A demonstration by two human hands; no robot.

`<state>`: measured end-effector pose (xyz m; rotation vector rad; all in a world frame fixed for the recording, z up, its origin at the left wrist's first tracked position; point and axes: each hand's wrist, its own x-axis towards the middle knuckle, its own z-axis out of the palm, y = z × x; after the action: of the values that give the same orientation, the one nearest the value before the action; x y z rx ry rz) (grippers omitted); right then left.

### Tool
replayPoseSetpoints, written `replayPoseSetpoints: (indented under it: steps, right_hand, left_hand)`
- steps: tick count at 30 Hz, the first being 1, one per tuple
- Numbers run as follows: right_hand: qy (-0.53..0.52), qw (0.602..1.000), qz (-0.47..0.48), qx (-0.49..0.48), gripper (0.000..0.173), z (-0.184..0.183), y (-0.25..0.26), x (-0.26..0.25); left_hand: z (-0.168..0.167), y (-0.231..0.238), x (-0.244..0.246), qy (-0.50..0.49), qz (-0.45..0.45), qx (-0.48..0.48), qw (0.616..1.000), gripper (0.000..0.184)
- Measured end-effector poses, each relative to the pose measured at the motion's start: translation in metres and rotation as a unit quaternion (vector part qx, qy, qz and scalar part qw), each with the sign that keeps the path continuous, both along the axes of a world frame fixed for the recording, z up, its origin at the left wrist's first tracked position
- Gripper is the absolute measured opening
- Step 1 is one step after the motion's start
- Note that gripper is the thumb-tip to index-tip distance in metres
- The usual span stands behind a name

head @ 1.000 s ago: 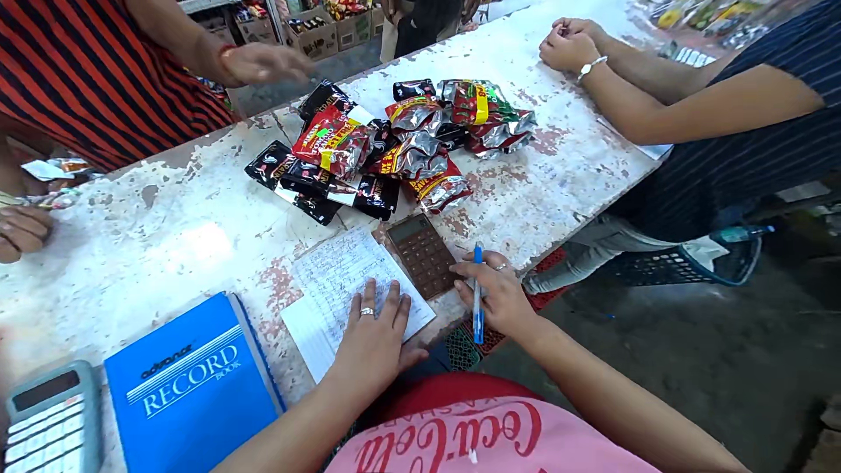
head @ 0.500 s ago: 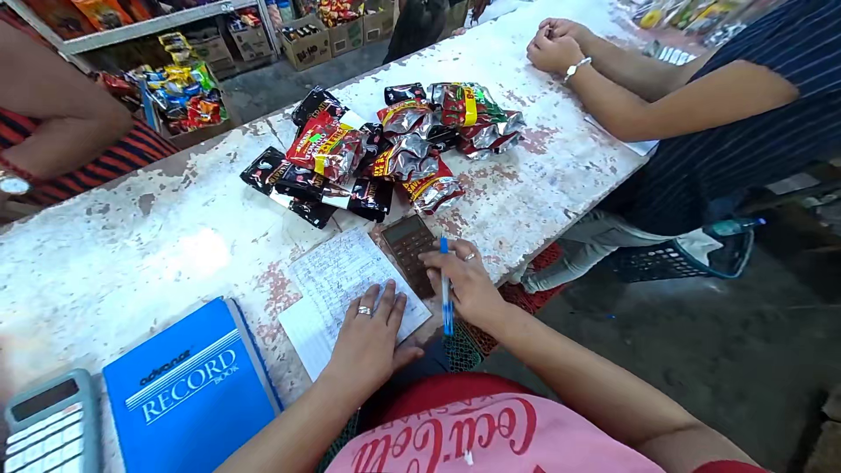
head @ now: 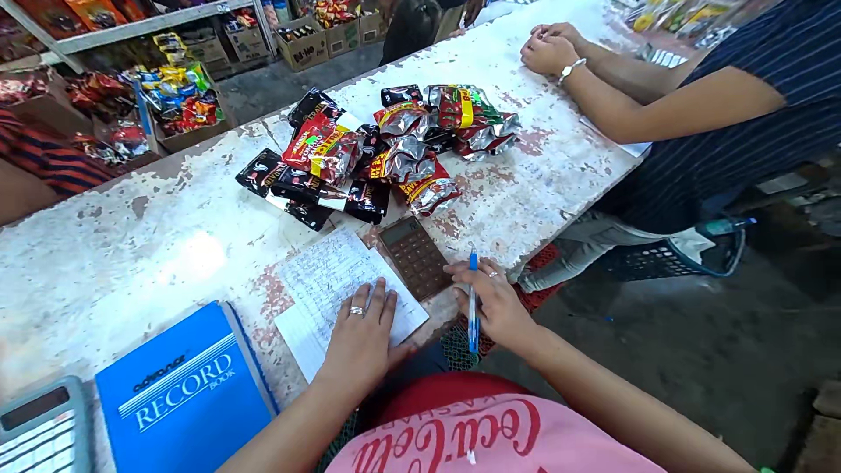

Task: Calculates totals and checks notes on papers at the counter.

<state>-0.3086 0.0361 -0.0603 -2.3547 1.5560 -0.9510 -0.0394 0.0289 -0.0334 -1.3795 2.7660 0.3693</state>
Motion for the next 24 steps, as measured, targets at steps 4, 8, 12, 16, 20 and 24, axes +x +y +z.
replayPoseSetpoints:
  steps: [4,8,12,16,20,24]
  right_hand:
    - [0.001,1.000,0.008,-0.004,0.026,-0.004,0.005,-0.003]
    - [0.006,1.000,0.003,-0.014,0.024,-0.006,0.007,-0.002]
    - [0.010,1.000,-0.005,-0.017,0.024,-0.008,0.006,0.000]
    - [0.021,1.000,-0.007,-0.021,0.024,-0.010,0.005,0.000]
    - [0.048,0.999,-0.015,-0.015,0.025,-0.003,-0.001,0.001]
    - [0.033,0.999,0.013,0.021,0.028,0.012,-0.006,0.012]
  left_hand:
    - [0.004,0.000,-0.001,-0.023,0.000,0.024,0.999,0.091]
    - [0.003,0.001,-0.002,-0.019,-0.003,0.022,1.000,0.092]
    - [0.003,0.005,-0.002,-0.018,-0.014,0.011,1.000,0.092]
    - [0.004,0.007,-0.003,-0.011,-0.023,0.008,1.000,0.091]
    - [-0.003,0.007,-0.002,0.018,-0.021,-0.020,0.999,0.089]
    - [-0.005,0.004,-0.002,0.015,-0.022,-0.026,0.999,0.087]
